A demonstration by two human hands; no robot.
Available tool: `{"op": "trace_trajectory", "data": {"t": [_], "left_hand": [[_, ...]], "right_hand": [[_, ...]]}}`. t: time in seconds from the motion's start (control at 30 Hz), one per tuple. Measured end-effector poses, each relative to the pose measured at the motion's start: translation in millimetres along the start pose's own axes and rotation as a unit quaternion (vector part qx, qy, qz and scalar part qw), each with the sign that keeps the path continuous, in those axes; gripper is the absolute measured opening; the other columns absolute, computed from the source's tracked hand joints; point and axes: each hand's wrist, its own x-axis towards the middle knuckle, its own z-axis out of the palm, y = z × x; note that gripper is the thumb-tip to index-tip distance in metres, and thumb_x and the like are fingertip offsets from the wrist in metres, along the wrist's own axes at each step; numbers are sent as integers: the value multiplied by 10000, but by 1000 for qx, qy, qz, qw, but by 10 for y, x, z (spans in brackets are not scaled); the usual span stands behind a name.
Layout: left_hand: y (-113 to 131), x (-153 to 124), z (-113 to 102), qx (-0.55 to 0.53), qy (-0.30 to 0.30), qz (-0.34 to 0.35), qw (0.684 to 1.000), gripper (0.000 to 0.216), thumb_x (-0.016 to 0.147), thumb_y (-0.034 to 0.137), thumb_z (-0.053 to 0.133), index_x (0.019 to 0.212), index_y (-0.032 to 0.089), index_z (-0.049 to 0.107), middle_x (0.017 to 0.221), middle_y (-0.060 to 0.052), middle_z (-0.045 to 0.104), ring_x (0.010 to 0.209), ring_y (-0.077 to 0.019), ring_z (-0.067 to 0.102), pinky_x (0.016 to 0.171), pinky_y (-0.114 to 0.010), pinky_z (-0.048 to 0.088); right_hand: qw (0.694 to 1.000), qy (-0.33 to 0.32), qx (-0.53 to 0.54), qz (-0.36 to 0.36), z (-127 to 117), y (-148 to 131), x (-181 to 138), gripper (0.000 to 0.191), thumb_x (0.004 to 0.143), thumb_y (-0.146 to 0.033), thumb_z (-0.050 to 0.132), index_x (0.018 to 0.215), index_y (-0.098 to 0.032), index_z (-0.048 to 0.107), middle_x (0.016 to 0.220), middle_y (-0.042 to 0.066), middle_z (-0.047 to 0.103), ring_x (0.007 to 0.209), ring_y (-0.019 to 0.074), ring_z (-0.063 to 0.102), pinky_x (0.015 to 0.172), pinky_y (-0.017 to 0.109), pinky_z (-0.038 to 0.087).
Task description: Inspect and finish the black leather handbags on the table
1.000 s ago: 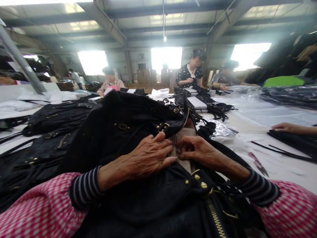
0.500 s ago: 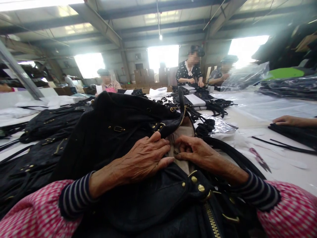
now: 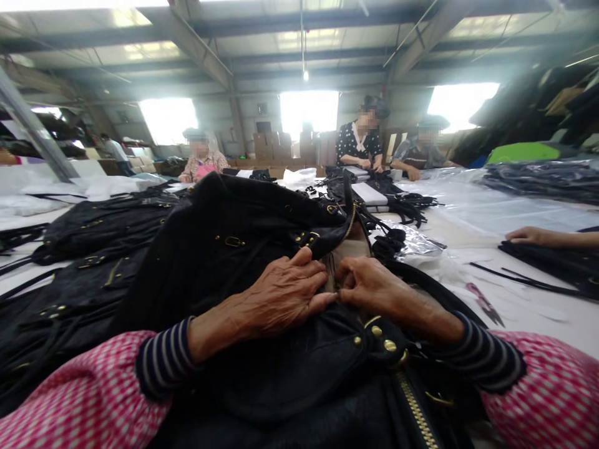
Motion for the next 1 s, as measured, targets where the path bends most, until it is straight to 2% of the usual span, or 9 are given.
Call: {"op": "trace_trajectory", "data": {"t": [0.2, 0.33, 0.4, 0.53, 0.63, 0.73, 0.8, 0.9, 1.0], "left_hand": [[-3, 8, 3, 11, -3, 3, 1000, 557, 1077, 544, 219, 1090, 206, 661, 1180, -60, 666, 1204, -246, 541, 1001, -428, 463], [9, 10, -20, 4, 8, 2, 1000, 515, 1077, 525, 275, 1048, 191, 666, 1106, -60, 661, 1141, -240, 545, 975, -410, 473], [18, 10, -34, -1, 12, 4, 1000, 496, 1077, 513, 294, 1025, 189, 666, 1077, -58, 657, 1113, -229, 547, 964, -389, 472], [30, 9, -47, 6, 3, -2, 1000, 482, 1074, 505, 317, 992, 185, 670, 1049, -59, 652, 1100, -231, 540, 930, -375, 470], [22, 7, -37, 13, 9, 4, 1000, 487, 1076, 499, 316, 981, 181, 673, 1016, -62, 650, 1082, -227, 537, 921, -363, 472], [1, 2, -28, 20, 29, 2, 999, 488, 1081, 485, 299, 985, 176, 665, 1009, -56, 655, 1024, -208, 543, 932, -353, 470], [-11, -2, -29, 13, 34, 3, 999, 476, 1085, 470, 286, 983, 185, 654, 1001, -43, 653, 968, -193, 548, 952, -360, 466], [-16, -10, -52, -9, 44, -13, 999, 441, 1081, 475, 295, 988, 205, 632, 982, -29, 649, 950, -200, 540, 915, -359, 479], [-12, 5, -120, -7, 52, -45, 998, 360, 1076, 436, 330, 1067, 219, 617, 969, -32, 663, 970, -223, 537, 803, -331, 487]], "right_hand": [[992, 18, -108, 54, 54, -186, -48, 158, 771, -174, 674, 915, -180, 609, 751, 39, 704, 700, 203, 658, 589, 266, 355], [969, 57, -233, 63, 75, -308, -97, 279, 829, -141, 594, 1107, -166, 576, 849, 79, 737, 771, 240, 700, 609, 286, 331], [959, 55, -270, 63, 78, -339, -105, 325, 846, -140, 583, 1170, -158, 556, 896, 97, 744, 816, 262, 713, 612, 291, 323], [971, 15, -226, 81, 101, -294, -82, 252, 856, -217, 640, 1098, -175, 581, 884, 85, 734, 847, 261, 711, 631, 280, 350], [975, 26, -209, 76, 130, -262, -73, 254, 848, -239, 660, 1083, -184, 580, 859, 71, 726, 820, 243, 706, 631, 267, 354], [966, 54, -252, 39, 151, -287, -98, 309, 850, -215, 629, 1146, -168, 553, 874, 82, 735, 785, 245, 705, 612, 269, 339], [959, 87, -267, -20, 160, -298, -125, 296, 862, -193, 577, 1154, -163, 536, 899, 87, 738, 785, 240, 703, 610, 270, 341], [954, 142, -235, -124, 175, -253, -155, 238, 895, -180, 505, 1133, -177, 512, 877, 68, 724, 788, 217, 698, 630, 261, 375], [948, 187, -180, -183, 188, -163, -167, 241, 945, -192, 457, 1185, -180, 482, 856, 54, 712, 757, 193, 695, 632, 249, 405]]}}
